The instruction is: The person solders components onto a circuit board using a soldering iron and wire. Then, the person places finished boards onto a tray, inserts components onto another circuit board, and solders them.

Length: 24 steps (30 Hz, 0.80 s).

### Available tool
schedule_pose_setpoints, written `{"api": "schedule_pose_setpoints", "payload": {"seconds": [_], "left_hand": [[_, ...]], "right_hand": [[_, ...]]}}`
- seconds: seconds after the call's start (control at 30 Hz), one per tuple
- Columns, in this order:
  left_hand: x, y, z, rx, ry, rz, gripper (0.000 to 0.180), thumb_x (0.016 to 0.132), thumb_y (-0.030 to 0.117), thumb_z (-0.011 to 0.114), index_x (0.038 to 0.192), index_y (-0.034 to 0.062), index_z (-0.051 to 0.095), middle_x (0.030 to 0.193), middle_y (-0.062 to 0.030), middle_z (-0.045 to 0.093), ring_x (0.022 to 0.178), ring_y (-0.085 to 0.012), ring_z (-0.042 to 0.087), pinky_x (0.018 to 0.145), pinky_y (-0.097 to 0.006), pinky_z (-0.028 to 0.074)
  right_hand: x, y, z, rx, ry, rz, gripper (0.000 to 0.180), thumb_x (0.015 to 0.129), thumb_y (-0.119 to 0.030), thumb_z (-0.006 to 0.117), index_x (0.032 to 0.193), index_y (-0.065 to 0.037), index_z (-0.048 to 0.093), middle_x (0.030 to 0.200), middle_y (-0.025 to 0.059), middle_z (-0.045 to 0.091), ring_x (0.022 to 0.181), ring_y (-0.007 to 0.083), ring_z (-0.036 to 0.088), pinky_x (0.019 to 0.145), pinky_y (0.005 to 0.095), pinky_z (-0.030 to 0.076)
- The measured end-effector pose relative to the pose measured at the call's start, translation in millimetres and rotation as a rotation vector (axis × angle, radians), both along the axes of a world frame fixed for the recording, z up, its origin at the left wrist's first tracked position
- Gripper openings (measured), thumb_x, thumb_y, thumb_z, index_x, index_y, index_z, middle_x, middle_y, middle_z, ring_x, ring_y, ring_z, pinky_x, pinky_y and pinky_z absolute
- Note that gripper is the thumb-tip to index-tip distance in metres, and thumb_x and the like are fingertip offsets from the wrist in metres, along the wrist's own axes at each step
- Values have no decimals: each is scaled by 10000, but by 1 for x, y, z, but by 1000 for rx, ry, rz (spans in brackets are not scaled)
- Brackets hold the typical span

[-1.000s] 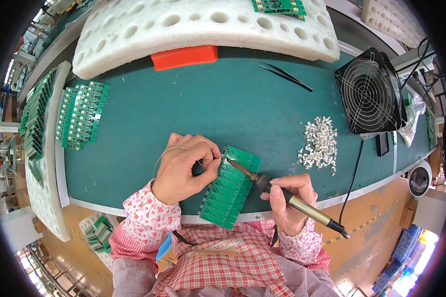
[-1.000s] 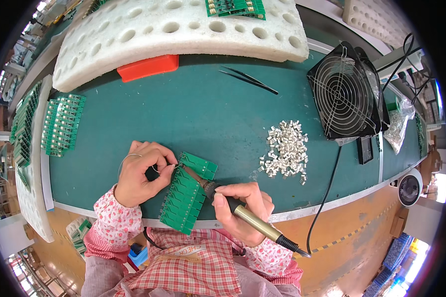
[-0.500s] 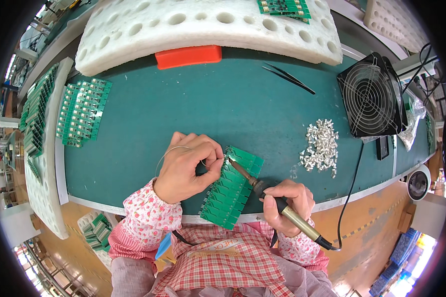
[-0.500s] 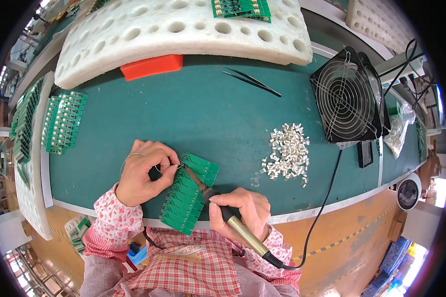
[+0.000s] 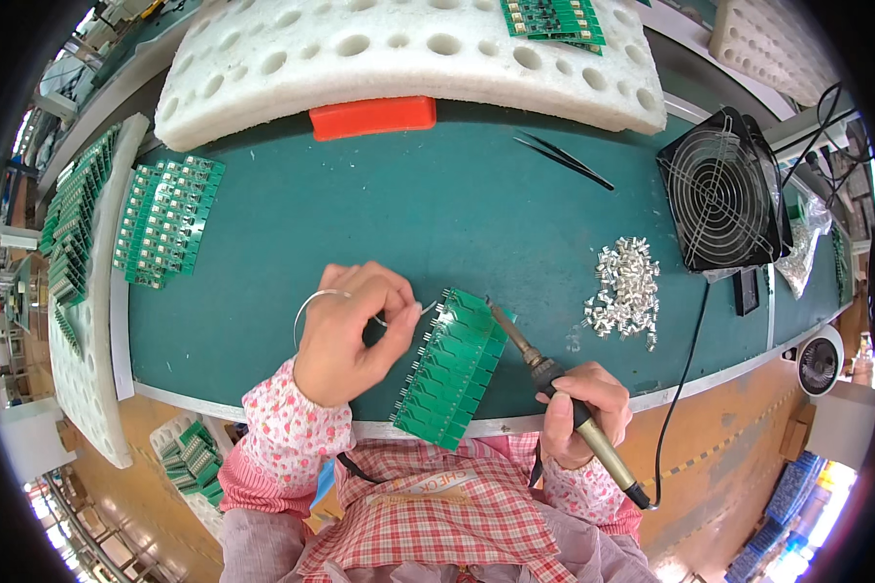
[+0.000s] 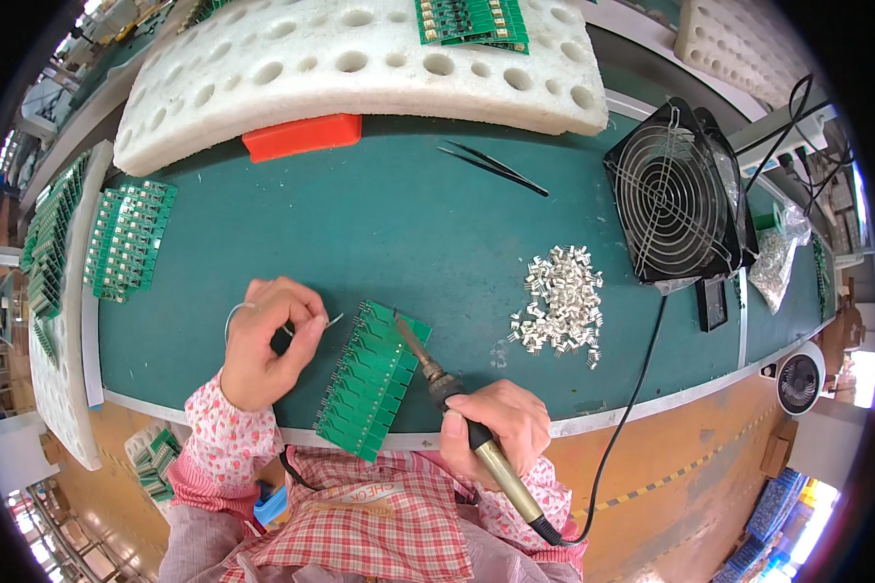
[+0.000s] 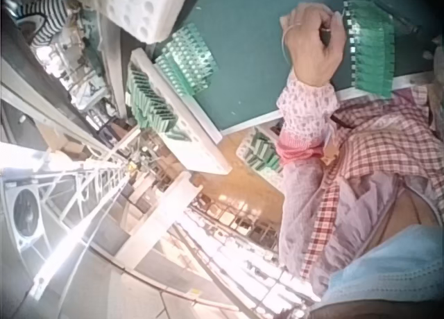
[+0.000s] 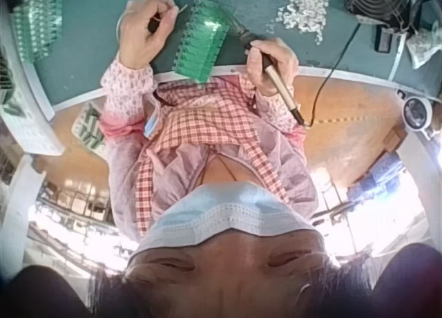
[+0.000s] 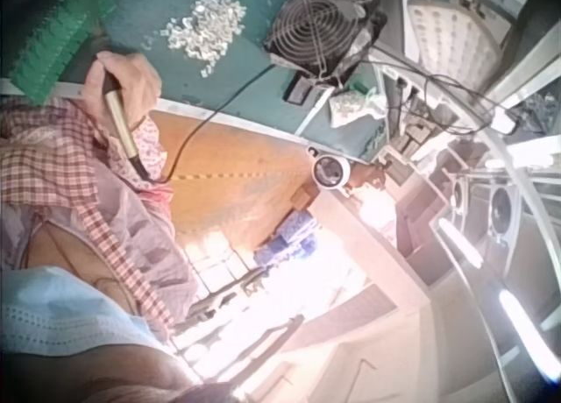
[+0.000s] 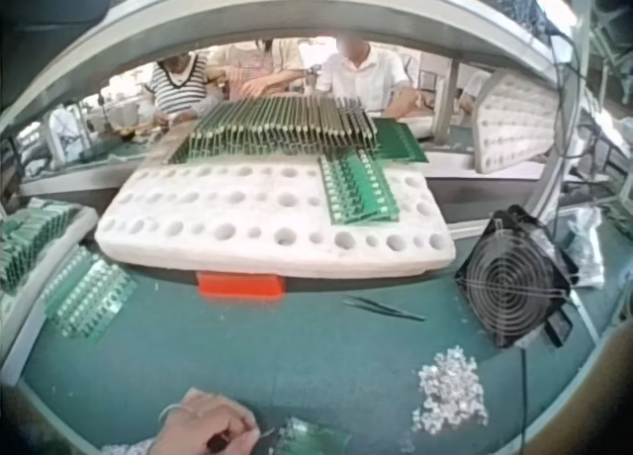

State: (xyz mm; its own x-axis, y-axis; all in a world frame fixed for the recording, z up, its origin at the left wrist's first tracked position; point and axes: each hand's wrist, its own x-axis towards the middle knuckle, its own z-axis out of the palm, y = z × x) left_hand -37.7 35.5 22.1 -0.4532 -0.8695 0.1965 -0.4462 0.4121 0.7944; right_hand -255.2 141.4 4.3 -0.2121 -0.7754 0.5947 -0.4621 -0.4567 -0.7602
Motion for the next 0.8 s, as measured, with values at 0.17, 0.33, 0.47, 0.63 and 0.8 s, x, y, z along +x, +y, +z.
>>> {"api": "schedule_pose_setpoints", "payload": {"seconds": [0.17, 0.33, 0.47, 0.63, 0.8], "left_hand": [[-8, 39, 14, -400, -234, -171, 175, 651, 117, 662, 706, 120, 495, 830, 6, 577, 776, -179, 549, 733, -375, 361], [-11, 74, 12, -575, -269, -202, 227, 659, 197, 727, 735, 149, 518, 809, 43, 557, 785, -162, 541, 769, -399, 345], [2, 78, 13, -554, -356, -134, 284, 641, 227, 758, 713, 139, 497, 759, 34, 543, 745, -163, 542, 775, -423, 332], [17, 99, 14, -453, -337, -27, 221, 671, 85, 668, 614, 99, 455, 634, 2, 512, 692, -196, 520, 748, -427, 323], [4, 123, 8, -364, -428, 74, 246, 673, 180, 721, 682, 97, 490, 709, -25, 540, 714, -212, 506, 761, -420, 317]], "right_hand": [[1, 6, 17, 214, 413, 44, 461, 587, -67, 776, 1027, -180, 699, 738, 13, 463, 622, 169, 505, 516, 278, 432], [8, 15, 10, 186, 424, 208, 416, 578, -91, 761, 977, -185, 693, 763, 21, 481, 716, 191, 520, 598, 314, 450], [-2, 22, 4, 186, 372, 244, 377, 583, -34, 744, 933, -159, 680, 763, 27, 495, 706, 207, 516, 589, 306, 444], [-10, 17, -4, 116, 233, 48, 200, 729, 7, 691, 906, -68, 637, 807, 63, 580, 699, 197, 488, 587, 294, 418], [-6, 19, 0, 229, 10, -85, 123, 809, 0, 620, 923, -46, 627, 806, 69, 560, 715, 191, 481, 650, 294, 402]]}}
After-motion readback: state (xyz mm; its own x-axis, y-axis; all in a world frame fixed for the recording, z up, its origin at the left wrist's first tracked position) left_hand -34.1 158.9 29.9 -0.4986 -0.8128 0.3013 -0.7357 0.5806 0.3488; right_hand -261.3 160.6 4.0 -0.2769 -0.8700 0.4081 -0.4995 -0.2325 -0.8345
